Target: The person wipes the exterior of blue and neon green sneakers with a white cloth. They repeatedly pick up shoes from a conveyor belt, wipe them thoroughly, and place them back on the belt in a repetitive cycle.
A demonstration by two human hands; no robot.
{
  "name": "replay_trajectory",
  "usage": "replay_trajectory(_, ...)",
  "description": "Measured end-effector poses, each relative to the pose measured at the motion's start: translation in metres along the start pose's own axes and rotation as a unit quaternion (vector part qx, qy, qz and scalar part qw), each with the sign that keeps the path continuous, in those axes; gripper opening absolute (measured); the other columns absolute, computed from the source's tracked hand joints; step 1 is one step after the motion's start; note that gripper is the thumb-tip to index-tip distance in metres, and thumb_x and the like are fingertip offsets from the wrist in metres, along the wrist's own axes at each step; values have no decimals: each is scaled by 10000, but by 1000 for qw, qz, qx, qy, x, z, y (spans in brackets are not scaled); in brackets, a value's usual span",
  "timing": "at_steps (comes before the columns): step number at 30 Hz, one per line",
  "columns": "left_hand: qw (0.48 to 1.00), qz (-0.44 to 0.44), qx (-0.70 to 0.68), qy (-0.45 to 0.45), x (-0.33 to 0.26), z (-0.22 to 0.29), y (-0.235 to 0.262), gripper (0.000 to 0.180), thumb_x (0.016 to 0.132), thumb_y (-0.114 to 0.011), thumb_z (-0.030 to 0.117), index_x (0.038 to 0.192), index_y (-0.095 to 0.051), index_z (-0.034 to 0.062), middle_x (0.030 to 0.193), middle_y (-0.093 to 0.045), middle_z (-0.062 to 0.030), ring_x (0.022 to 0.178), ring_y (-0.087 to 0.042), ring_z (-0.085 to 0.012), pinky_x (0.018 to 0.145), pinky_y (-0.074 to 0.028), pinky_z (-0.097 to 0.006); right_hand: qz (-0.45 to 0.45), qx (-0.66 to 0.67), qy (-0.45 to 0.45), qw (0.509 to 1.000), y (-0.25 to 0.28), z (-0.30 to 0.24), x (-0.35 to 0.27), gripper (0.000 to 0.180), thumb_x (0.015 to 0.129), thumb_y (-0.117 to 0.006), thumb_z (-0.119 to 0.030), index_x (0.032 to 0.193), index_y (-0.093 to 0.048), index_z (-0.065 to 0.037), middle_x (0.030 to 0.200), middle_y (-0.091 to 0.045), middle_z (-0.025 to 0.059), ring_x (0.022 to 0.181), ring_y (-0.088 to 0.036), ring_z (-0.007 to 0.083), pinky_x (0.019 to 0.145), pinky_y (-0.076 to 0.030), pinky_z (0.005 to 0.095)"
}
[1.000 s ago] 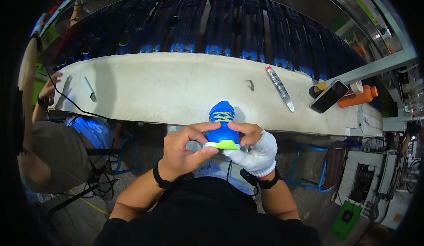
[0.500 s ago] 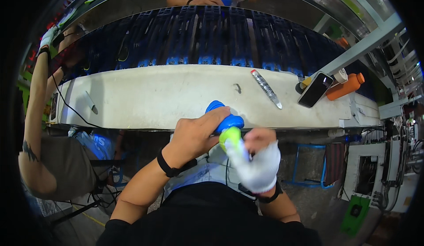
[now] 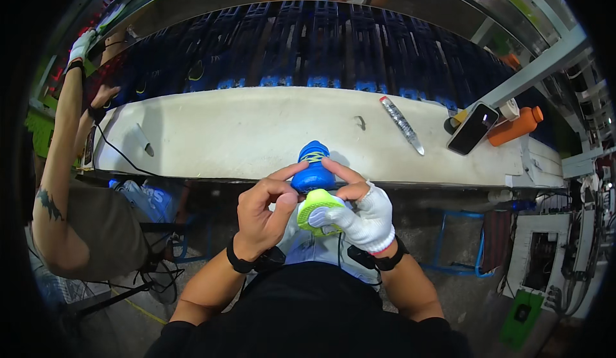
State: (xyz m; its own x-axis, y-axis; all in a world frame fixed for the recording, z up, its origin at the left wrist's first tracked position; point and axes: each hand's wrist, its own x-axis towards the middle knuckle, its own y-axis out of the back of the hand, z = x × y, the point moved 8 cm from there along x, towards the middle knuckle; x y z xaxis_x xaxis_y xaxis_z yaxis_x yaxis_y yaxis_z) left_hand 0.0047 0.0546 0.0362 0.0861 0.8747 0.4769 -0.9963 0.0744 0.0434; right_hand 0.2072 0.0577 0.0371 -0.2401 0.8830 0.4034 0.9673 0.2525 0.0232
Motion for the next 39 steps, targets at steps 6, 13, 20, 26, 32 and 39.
replay_trajectory(6,996,-34,70,-52,2,13,-4,311,916,-904,236,982,-693,17,1382,-739,-233,896,-816,-258,750,-642,-320,0,-64,62,996,-3,4,0,281,937,-895,-174,1068,-677,-55,1451,-670,319,1119,-785,317,921,-605,374)
replay_trajectory(13,985,-53,141,-80,10,18,-13,340,881,-931,192,946,-639,30,1253,-783,-269,859,-825,-266,719,-640,-304,30,-115,95,988,3,3,-3,351,916,-921,-198,1054,-626,-67,1404,-706,293,1068,-793,316,896,-620,388)
replay_trajectory(20,985,-62,143,-72,10,16,-16,340,880,-932,187,942,-637,31,1228,-792,-263,879,-830,-272,731,-649,-313,26,-87,80,993,8,6,-5,354,893,-934,-133,1048,-622,-67,1372,-722,292,1077,-792,316,911,-620,387)
replay_trajectory(26,983,-42,133,-119,10,17,-16,380,865,-948,215,902,-612,42,1196,-803,-253,879,-834,-272,726,-654,-317,14,-60,67,996,10,9,-8,385,883,-936,-104,1037,-585,-71,1348,-731,292,1139,-784,358,942,-624,418)
replay_trajectory(32,980,-56,144,-128,8,7,-4,321,883,-930,211,945,-662,44,1189,-801,-256,853,-828,-245,688,-651,-310,-14,-129,134,982,0,14,6,462,848,-969,-172,940,-523,-91,1278,-774,236,1091,-805,350,849,-649,397)
replay_trajectory(39,910,-140,323,-221,20,44,2,468,825,-893,116,1279,-785,91,1192,-800,-176,751,-774,-245,647,-623,-316,-4,-202,172,964,-14,2,22,524,799,-992,-219,796,-481,-102,1221,-793,197,954,-816,328,742,-640,365)
